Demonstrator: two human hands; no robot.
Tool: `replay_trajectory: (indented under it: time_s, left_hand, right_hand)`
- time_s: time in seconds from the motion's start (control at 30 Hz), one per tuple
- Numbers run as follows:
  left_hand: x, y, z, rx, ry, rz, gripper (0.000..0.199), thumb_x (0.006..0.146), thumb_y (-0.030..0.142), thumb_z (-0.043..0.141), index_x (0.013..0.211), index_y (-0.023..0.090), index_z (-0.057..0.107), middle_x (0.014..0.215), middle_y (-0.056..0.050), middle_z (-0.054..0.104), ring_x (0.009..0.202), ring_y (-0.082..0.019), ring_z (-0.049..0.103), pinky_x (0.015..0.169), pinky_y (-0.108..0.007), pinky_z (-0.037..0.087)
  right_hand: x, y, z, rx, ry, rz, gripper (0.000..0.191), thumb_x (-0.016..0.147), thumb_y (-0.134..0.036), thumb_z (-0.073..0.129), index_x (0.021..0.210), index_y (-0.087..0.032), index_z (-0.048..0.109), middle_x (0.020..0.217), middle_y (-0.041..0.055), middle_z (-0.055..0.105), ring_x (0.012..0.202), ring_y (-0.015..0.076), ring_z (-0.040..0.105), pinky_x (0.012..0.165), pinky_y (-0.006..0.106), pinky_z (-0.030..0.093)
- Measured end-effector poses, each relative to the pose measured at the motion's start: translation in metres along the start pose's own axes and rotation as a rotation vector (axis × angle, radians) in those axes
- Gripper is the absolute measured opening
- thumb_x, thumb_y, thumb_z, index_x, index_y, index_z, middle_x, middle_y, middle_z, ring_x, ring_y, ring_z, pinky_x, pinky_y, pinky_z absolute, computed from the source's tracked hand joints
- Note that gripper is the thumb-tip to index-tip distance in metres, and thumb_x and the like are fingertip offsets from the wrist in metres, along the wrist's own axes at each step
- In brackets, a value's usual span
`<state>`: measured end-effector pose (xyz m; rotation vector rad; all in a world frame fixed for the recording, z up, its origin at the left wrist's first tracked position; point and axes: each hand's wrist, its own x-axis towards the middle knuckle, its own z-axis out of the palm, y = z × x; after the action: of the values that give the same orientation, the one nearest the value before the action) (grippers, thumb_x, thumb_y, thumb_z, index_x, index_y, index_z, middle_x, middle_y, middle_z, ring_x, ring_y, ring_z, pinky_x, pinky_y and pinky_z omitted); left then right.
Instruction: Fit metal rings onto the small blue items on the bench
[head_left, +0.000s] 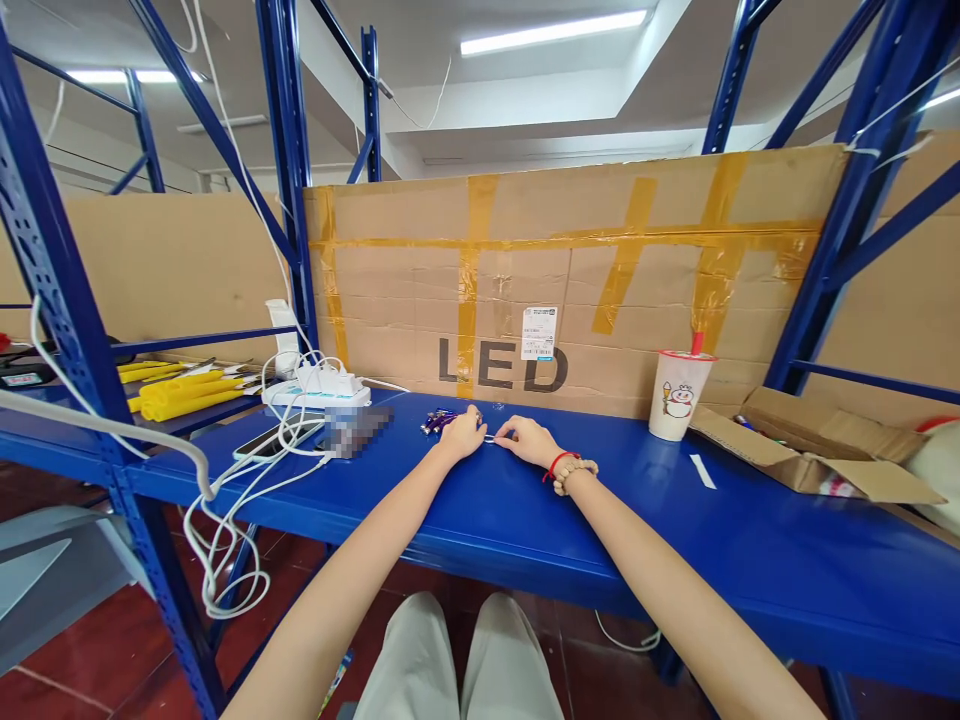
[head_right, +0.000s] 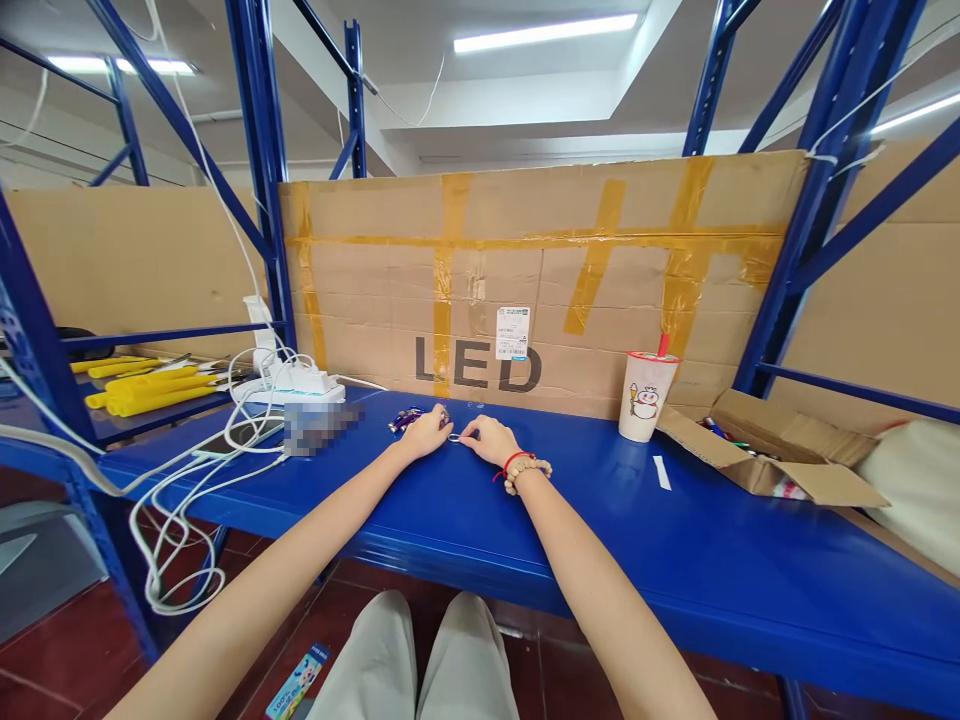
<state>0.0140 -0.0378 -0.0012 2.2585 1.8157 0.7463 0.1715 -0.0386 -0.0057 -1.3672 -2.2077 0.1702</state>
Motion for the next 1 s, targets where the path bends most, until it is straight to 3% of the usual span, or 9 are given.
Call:
replay_trajectory:
  time_s: [0.23, 0.37, 0.57, 0.77, 1.0]
  left_hand:
    - [0.006, -0.004, 0.006, -0.129, 0.053, 0.094, 0.009, 0.087, 0.017, 0.037, 0.088, 0.019, 0.046, 0.080, -0.002, 0.061, 0.079, -0.016, 0.059, 0.066, -0.025, 0.042]
    - [0.014, -0.009, 0.010, -0.194, 0.120, 0.111, 0.006, 0.087, 0.019, 0.040, 0.082, 0.018, 0.043, 0.073, -0.001, 0.057, 0.070, -0.014, 0.056, 0.062, -0.023, 0.041]
    - [0.019, -0.013, 0.013, -0.195, 0.171, 0.168, 0.006, 0.087, 0.019, 0.041, 0.081, 0.019, 0.041, 0.071, 0.000, 0.053, 0.069, -0.014, 0.054, 0.063, -0.024, 0.040]
    - [0.013, -0.013, 0.009, -0.124, 0.124, 0.263, 0.004, 0.087, 0.016, 0.038, 0.088, 0.019, 0.040, 0.076, -0.002, 0.056, 0.072, -0.016, 0.056, 0.065, -0.025, 0.040]
    - [0.006, -0.009, 0.007, -0.009, 0.014, 0.331, 0.014, 0.084, 0.009, 0.035, 0.092, 0.018, 0.042, 0.082, -0.007, 0.059, 0.079, -0.019, 0.058, 0.070, -0.028, 0.042]
  right_hand:
    - [-0.001, -0.004, 0.000, 0.034, 0.047, -0.019, 0.014, 0.083, -0.031, 0.051, 0.088, -0.023, 0.061, 0.088, -0.0028, 0.064, 0.071, 0.0099, 0.056, 0.063, 0.022, 0.039]
    - [0.000, -0.005, 0.000, 0.068, 0.087, -0.019, 0.026, 0.079, -0.034, 0.056, 0.104, -0.025, 0.057, 0.091, -0.0023, 0.063, 0.066, 0.0087, 0.055, 0.060, 0.022, 0.038]
    - [-0.004, -0.009, -0.002, -0.036, 0.049, -0.115, 0.024, 0.084, -0.039, 0.047, 0.091, -0.024, 0.065, 0.087, 0.0003, 0.062, 0.065, 0.0098, 0.052, 0.055, 0.021, 0.032]
    - [-0.006, -0.015, -0.004, -0.224, -0.011, -0.151, 0.027, 0.088, -0.035, 0.041, 0.083, -0.019, 0.062, 0.085, 0.0027, 0.060, 0.072, 0.0119, 0.053, 0.054, 0.021, 0.028]
    - [-0.004, -0.011, 0.000, -0.255, -0.056, -0.148, 0.020, 0.082, -0.034, 0.048, 0.082, -0.021, 0.063, 0.085, 0.0017, 0.062, 0.075, 0.0137, 0.055, 0.054, 0.022, 0.026]
